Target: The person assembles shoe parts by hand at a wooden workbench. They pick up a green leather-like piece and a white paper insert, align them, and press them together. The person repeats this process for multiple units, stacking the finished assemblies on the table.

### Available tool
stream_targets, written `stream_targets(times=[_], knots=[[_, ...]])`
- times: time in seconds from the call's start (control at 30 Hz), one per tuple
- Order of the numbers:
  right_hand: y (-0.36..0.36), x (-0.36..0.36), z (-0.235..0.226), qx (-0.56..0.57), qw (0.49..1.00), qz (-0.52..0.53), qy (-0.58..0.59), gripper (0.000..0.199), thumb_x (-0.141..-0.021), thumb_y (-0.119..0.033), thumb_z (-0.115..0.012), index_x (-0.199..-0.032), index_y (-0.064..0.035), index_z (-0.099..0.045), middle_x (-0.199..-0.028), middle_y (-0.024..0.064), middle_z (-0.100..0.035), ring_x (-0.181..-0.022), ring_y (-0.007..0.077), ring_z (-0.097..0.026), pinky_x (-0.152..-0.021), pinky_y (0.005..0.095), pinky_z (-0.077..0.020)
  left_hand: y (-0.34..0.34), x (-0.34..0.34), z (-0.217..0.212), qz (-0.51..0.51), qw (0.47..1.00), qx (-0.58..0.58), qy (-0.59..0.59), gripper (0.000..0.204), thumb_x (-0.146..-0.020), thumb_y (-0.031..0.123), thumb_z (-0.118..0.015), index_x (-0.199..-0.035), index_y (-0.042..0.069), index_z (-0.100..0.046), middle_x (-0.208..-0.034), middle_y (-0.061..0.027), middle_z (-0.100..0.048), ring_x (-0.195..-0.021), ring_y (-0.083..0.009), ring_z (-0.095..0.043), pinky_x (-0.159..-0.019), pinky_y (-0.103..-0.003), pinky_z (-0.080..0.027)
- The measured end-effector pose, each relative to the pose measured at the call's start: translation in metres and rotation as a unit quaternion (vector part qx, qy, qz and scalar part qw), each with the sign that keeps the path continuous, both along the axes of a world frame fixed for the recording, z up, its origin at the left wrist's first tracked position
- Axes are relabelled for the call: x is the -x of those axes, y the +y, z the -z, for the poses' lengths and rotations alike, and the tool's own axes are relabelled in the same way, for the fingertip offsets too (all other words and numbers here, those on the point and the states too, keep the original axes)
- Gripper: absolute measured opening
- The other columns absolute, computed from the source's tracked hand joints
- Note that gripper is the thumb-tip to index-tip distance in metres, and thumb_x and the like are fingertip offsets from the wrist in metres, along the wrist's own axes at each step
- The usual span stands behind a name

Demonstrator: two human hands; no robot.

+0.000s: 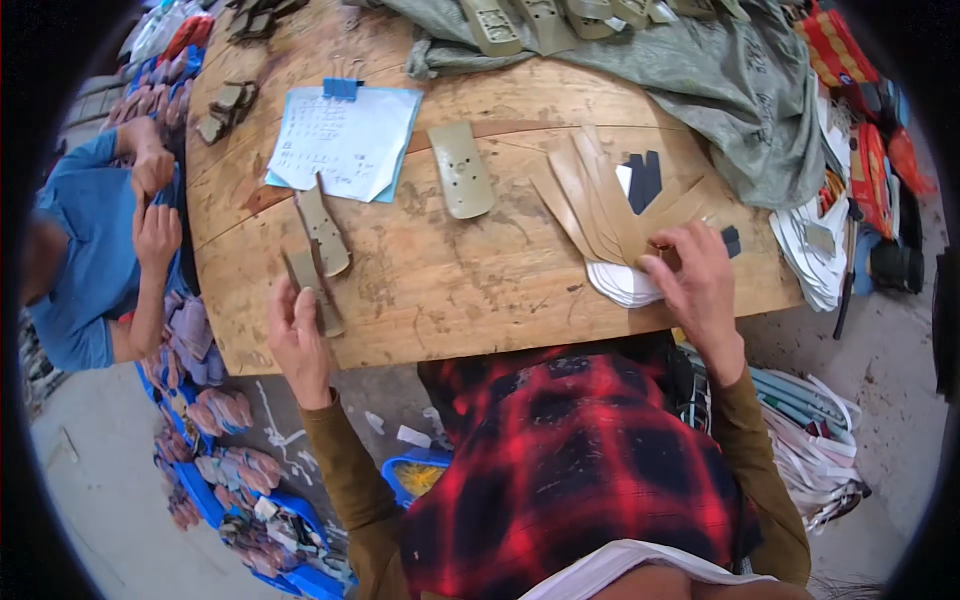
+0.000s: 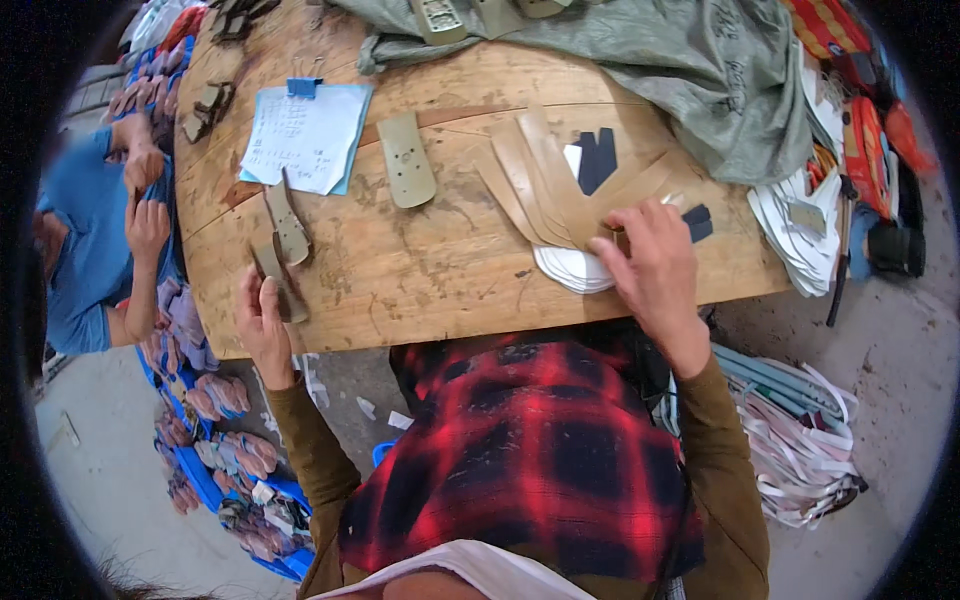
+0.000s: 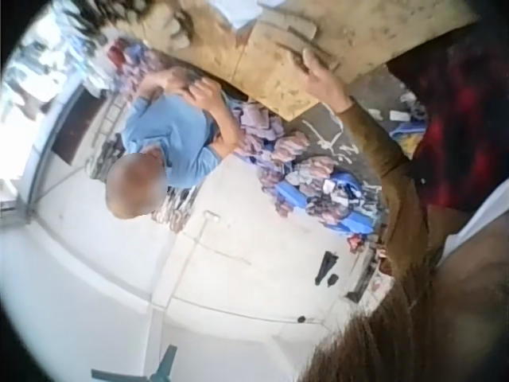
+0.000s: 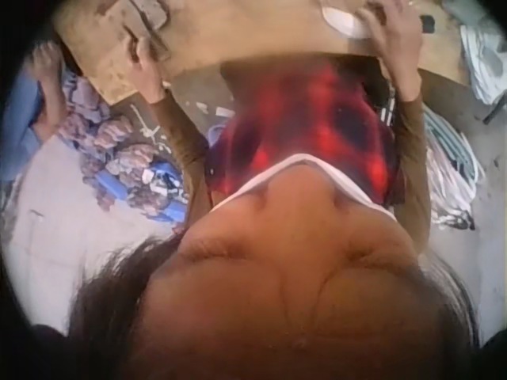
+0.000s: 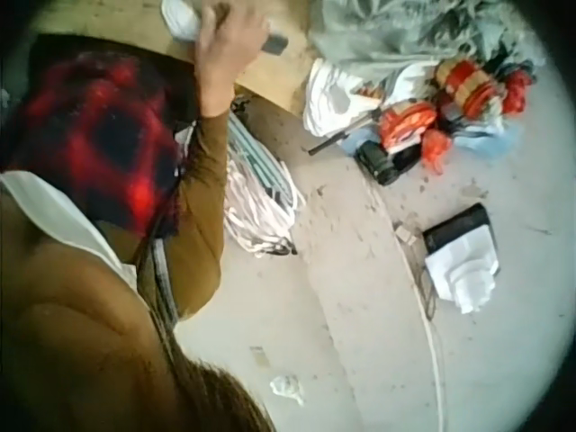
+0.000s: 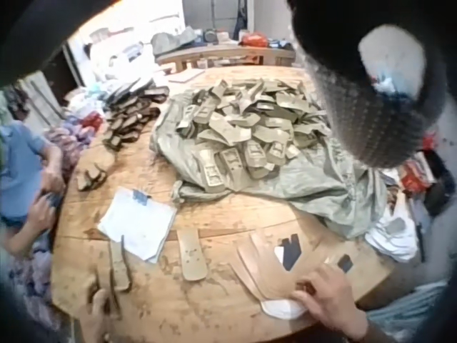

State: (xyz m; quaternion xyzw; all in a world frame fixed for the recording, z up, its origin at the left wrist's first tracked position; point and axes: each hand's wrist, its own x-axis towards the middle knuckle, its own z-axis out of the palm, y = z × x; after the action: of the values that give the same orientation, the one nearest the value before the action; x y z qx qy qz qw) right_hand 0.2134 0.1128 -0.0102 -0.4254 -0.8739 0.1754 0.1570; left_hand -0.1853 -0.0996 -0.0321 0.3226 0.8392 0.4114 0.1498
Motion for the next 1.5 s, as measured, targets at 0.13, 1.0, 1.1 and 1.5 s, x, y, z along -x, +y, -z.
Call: stream_targets(times=[0.13, 1.0, 1.1, 1.5], knots=[[-0.005, -0.002, 0.01, 0.04, 0.999, 0.016, 0.032, 0.017, -0.08, -0.012, -0.07, -0.09, -0.0052, -0.058, -0.086, 0.0119, -0.052, -0.084, 0.0326, -0.051, -0.075, 0.0421, -0.0391, 0.031, -0.036, -0.012, 0.026, 0.953, -0.036, 0.299, 0.036, -0.097, 0.012, -0.06, -0.13, -0.001, -0.053, -0.131, -0.0158, -0.057, -0.117, -0.0234, -0.056, -0.098, -0.033, -0.043], [0.021, 0.023, -0.071, 0.28, 0.934, -0.044, 0.219, 0.01, -0.091, -0.005, -0.066, -0.096, -0.0005, -0.059, -0.08, 0.0053, -0.059, -0.071, 0.0117, -0.059, -0.064, 0.0278, -0.0474, 0.113, -0.203, -0.015, 0.348, 0.862, -0.174, -0.325, 0.048, -0.089, 0.032, -0.072, -0.124, 0.002, -0.059, -0.112, -0.0118, -0.064, -0.096, -0.026, -0.062, -0.087, -0.037, -0.05], [0.023, 0.059, -0.063, 0.293, 0.924, -0.193, 0.153, 0.012, -0.092, -0.007, -0.065, -0.099, -0.0004, -0.059, -0.077, 0.0053, -0.058, -0.07, 0.0109, -0.058, -0.063, 0.0268, -0.0465, 0.105, -0.195, -0.017, 0.267, 0.767, -0.137, -0.568, 0.034, -0.094, 0.023, -0.067, -0.119, 0.0, -0.062, -0.106, -0.0037, -0.068, -0.091, -0.0111, -0.063, -0.079, -0.028, -0.053], [0.076, 0.169, -0.016, 0.144, 0.976, -0.154, -0.061, 0.035, -0.087, -0.033, -0.07, -0.098, -0.0009, -0.063, -0.081, 0.0156, -0.064, -0.075, 0.0326, -0.062, -0.069, 0.0388, -0.0484, 0.052, -0.12, -0.038, 0.071, 0.751, -0.298, -0.585, 0.035, -0.105, 0.021, -0.042, -0.13, -0.002, -0.05, -0.136, -0.0155, -0.052, -0.119, -0.0241, -0.058, -0.087, -0.04, -0.059]])
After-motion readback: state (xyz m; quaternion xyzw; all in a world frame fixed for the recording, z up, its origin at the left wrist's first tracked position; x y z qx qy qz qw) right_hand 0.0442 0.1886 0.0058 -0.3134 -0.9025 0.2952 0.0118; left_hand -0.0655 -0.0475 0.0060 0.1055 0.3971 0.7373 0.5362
